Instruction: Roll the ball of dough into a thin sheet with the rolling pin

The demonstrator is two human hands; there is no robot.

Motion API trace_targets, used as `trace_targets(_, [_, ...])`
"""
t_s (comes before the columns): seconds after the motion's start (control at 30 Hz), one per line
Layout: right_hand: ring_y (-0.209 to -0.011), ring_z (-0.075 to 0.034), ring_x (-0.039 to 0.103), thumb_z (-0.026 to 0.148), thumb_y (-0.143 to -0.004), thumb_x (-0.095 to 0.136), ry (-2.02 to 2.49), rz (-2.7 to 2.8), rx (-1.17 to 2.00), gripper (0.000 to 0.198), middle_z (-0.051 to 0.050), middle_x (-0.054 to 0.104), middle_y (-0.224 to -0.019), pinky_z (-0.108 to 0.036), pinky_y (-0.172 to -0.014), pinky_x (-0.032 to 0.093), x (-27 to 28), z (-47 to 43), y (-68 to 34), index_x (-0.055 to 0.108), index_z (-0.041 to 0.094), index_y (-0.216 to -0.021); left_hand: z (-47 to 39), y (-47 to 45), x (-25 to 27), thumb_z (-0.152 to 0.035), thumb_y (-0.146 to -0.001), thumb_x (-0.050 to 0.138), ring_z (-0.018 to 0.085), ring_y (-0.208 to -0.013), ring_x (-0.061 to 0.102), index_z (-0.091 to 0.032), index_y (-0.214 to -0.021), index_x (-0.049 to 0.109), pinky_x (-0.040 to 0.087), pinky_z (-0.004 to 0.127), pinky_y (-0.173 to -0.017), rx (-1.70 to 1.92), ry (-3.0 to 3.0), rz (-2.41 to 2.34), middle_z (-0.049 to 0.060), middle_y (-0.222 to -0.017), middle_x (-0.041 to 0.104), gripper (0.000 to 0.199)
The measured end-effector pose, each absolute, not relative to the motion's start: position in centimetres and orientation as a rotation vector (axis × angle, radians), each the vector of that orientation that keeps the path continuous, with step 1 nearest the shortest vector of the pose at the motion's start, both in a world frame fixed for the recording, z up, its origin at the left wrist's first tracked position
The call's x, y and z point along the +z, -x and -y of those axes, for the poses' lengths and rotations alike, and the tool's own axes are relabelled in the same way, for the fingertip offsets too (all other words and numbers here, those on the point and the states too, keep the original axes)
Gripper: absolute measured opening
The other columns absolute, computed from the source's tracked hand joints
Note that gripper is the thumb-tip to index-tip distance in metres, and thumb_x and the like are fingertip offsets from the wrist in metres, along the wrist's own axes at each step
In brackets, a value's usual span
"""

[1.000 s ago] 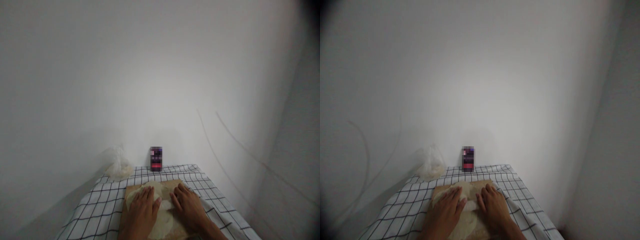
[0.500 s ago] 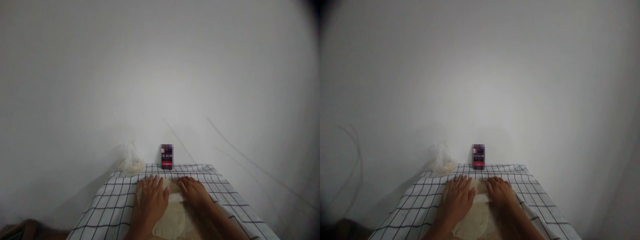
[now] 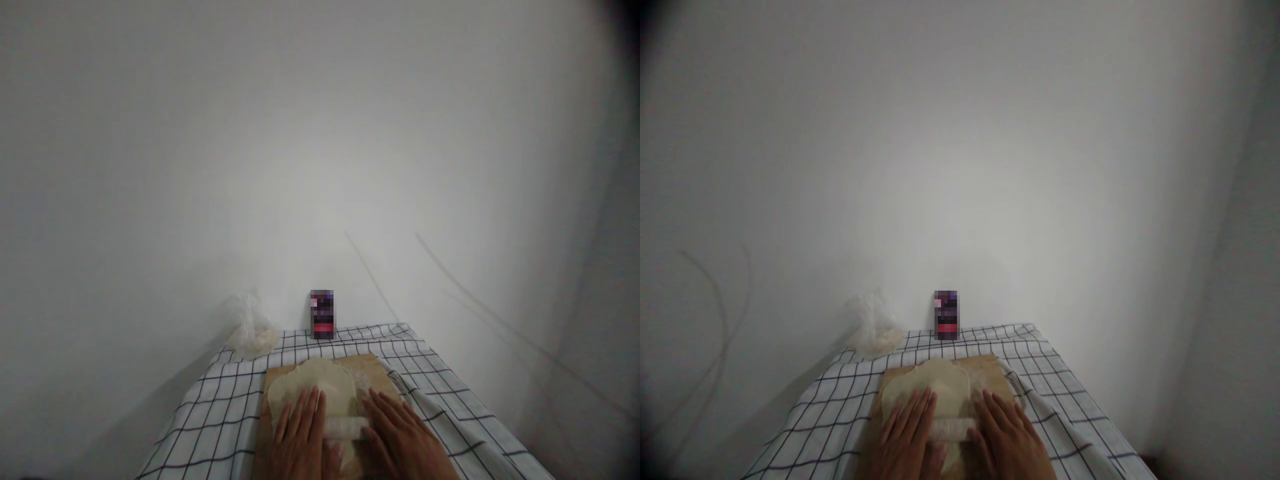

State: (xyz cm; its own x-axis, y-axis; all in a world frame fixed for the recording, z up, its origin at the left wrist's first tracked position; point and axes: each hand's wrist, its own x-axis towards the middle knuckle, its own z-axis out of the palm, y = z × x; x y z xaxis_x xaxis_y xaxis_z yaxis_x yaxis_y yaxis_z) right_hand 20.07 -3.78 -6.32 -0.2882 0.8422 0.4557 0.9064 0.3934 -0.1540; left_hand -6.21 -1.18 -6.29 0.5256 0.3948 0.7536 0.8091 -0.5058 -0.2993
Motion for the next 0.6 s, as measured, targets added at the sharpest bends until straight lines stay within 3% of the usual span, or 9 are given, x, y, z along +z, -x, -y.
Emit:
trace_targets(0.17, [-0.144,-0.031,0.049,0.053,-0.105,0.044,1.462,2.201,-0.153,0.054,-0.004,0.049,-0.157,-0.054,-0.117,0.044,-5.3,3.6,-20.1,0.046,0.034,-0.155,0.9,6.3,-6.2,-0.05,-0.101,0.044,0.026,-0.126,0.065,-0.015,-0.155,0.043,0.054,0.04,-0.101,-0.808,2.151,0.987,0.009,-0.145,0.063,0.065])
trace_targets(0.3, [-0.144,-0.032,0.048,0.046,-0.107,0.041,1.554,2.195,-0.087,0.043,-0.007,0.058,-0.151,-0.056,-0.119,0.038,-1.8,0.5,-18.9,0.065,0.03,-0.139,-0.3,4.9,-4.5,-0.046,-0.104,0.043,0.03,-0.134,0.059,-0.017,-0.145,0.057,0.053,0.05,-0.107,-0.719,2.224,1.245,0.009,-0.149,0.059,0.053])
trace_targets(0.43, [-0.132,-0.028,0.059,0.04,-0.108,0.035,1.603,2.166,-0.042,0.045,-0.013,0.068,-0.137,-0.046,-0.112,0.043,1.0,-3.8,-17.7,0.073,0.022,-0.122,-2.2,3.9,-2.7,-0.044,-0.105,0.04,0.032,-0.14,0.053,-0.016,-0.144,0.059,0.049,0.055,-0.112,-0.623,2.289,1.498,0.011,-0.149,0.058,0.051])
trace_targets(0.6, [-0.116,-0.025,0.066,0.043,-0.108,0.032,1.606,2.157,-0.024,0.046,-0.01,0.074,-0.122,-0.038,-0.099,0.049,2.3,-6.8,-17.1,0.073,0.022,-0.114,-4.1,4.0,-2.0,-0.039,-0.105,0.044,0.033,-0.138,0.055,-0.018,-0.138,0.064,0.048,0.057,-0.111,-0.593,2.227,1.571,0.014,-0.144,0.063,0.044])
